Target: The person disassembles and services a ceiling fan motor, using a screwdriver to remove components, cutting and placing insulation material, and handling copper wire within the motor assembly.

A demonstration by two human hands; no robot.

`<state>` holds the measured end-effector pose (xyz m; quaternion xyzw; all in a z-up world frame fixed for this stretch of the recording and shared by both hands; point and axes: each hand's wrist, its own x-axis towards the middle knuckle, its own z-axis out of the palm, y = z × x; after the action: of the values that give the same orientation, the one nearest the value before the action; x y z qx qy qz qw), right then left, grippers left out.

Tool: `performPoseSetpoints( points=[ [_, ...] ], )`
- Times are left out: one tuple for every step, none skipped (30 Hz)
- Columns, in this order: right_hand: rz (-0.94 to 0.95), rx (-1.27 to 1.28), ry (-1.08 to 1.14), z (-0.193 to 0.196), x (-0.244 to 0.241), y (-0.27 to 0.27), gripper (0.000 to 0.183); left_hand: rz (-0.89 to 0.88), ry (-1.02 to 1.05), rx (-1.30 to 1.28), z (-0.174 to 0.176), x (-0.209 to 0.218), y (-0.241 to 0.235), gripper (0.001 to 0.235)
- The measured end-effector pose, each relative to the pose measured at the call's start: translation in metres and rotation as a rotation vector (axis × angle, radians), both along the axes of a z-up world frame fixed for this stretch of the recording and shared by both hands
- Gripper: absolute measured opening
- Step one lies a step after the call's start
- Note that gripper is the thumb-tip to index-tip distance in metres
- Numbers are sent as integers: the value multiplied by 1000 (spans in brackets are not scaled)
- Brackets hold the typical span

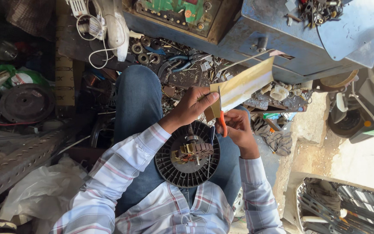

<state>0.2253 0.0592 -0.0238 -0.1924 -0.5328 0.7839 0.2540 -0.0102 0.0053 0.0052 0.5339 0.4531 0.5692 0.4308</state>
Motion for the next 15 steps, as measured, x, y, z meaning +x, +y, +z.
performPoseSetpoints(
  points=[
    [-8, -12, -1, 0, -1, 0, 37, -2, -18, 8, -1, 0, 0, 41],
    [4, 1, -11, 1, -3, 2, 37, -4, -35, 17, -1, 0, -1, 40],
    [15, 12, -20, 1, -4, 3, 36, -7, -53, 24, -2, -1, -1, 40],
    [25, 23, -29, 1, -5, 4, 36, 0, -45, 34, -2, -1, 0, 40],
    [25, 26, -37, 1, -6, 4, 35, 6, -38, 42, -3, -1, 0, 41],
    [25, 29, -45, 0, -6, 5, 35, 12, -31, 51, -3, -1, 1, 41],
    [23, 32, -53, -1, -6, 5, 34, 5, -51, 35, -4, -1, 2, 41],
    [26, 26, -33, -3, -8, 6, 32, -1, -70, 19, -4, -2, 2, 41],
    [30, 20, -12, -5, -11, 7, 29, -7, -89, 3, -5, -2, 2, 41],
    [33, 14, 8, -7, -13, 9, 27, -9, -97, 17, -6, -1, 2, 40],
    [29, 8, 27, -8, -14, 10, 28, -10, -103, 32, -7, -1, 3, 40],
    [26, 2, 45, -10, -16, 10, 28, -10, -109, 46, -9, -1, 3, 40],
    [24, -4, 65, -11, -18, 11, 29, 3, -87, 39, -10, -1, 4, 40],
    [27, -3, 63, -12, -20, 12, 29, 16, -64, 33, -12, -2, 5, 41],
    [31, -3, 59, -12, -20, 14, 29, 30, -43, 25, -14, -2, 5, 42]
  ],
)
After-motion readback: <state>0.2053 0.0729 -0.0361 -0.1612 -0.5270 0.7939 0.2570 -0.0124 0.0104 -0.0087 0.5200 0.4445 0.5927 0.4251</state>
